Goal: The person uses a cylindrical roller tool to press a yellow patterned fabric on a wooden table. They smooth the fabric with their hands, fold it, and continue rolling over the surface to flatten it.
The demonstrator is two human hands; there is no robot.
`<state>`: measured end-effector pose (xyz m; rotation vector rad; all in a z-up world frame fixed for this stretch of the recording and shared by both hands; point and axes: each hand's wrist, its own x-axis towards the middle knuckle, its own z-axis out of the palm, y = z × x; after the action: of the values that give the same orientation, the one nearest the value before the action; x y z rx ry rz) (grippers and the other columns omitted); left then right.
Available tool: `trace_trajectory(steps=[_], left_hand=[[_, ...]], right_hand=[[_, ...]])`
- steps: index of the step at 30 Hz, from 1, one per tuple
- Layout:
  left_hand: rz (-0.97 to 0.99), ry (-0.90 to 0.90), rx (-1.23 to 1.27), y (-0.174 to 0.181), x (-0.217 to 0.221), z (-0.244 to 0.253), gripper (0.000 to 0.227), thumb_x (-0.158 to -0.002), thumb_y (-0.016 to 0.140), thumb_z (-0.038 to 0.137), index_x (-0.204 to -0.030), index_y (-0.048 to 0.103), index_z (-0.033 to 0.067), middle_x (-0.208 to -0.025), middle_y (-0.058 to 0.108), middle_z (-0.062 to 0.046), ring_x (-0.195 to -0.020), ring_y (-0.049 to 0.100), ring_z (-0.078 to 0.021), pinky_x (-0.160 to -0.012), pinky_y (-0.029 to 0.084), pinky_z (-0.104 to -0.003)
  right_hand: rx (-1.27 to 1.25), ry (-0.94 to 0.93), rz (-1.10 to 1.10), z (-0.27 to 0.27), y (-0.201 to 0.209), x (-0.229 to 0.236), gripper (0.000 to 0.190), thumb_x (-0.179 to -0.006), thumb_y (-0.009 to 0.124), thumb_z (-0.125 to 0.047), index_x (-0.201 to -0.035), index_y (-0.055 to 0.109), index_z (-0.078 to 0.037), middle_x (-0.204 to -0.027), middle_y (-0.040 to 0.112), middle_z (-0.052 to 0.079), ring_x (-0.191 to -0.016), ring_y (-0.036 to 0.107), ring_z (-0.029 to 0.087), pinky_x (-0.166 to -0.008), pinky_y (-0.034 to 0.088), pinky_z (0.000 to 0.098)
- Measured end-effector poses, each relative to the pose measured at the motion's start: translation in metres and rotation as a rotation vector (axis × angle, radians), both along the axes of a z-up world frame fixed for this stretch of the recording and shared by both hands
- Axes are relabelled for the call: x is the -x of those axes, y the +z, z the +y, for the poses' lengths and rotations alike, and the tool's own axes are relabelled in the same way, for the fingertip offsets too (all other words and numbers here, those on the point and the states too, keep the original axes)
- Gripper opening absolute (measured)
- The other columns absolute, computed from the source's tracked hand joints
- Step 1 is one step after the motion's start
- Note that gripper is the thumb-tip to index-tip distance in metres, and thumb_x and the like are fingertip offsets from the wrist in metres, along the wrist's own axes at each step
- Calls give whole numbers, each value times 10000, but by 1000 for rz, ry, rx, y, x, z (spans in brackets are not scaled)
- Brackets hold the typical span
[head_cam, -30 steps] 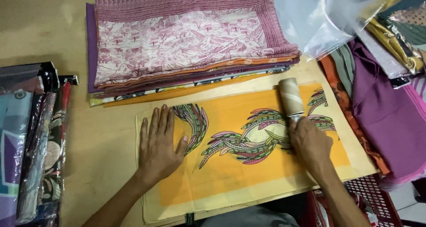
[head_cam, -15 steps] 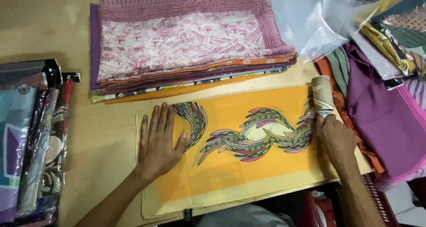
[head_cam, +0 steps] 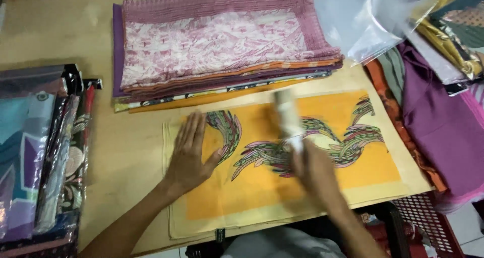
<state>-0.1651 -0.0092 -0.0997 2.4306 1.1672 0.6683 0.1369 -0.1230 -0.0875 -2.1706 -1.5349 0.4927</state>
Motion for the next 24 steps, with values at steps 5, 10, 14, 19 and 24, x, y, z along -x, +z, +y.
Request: trace_trajectory(steps=[5,10,14,19,24], left_hand=[[-365,-185,293,42,8,-9,1157,-828,844,311,-1642,49,101,-1743,115,-140,-1596,212,-359,-1268,250,-528],[-384,-120,366,43,16,-2,1224,-711,942,330,-1627,155,126,-1714,216,-159,-1575,260,-337,-1243,287,-498],[-479,-103,431,41,21,5,1035,-737,886,223,-1579,301,84,-1600,386,-179,-1439,463,-332,-1187,438,-454],[-530,-141,293,28,22,8,945,-736,863,185,-1525,370,18,-1544,455,-203,-1404,510,-340,-1165,488,-424],[-560,-142,361,25,15,-5,989,-806,773,142,-1590,182,22,-1644,314,-234,-1509,391,-382,-1225,392,-454]], right_hand=[[207,196,109,0,24,104,385,-807,762,-406,-1015,546,-165,-892,703,84,-763,664,356,-671,458,480],[49,221,114,6,5,140,251,-1075,528,-357,-986,494,-125,-747,624,115,-587,587,407,-523,398,482],[119,223,279,7,24,152,285,-1098,433,-390,-976,476,-137,-739,622,115,-590,567,362,-553,385,468],[159,234,485,9,27,151,347,-1128,403,-357,-892,507,-124,-666,498,42,-580,442,192,-592,312,384],[168,235,219,11,8,152,315,-1095,459,-394,-988,565,-117,-729,695,123,-518,611,348,-498,423,484]])
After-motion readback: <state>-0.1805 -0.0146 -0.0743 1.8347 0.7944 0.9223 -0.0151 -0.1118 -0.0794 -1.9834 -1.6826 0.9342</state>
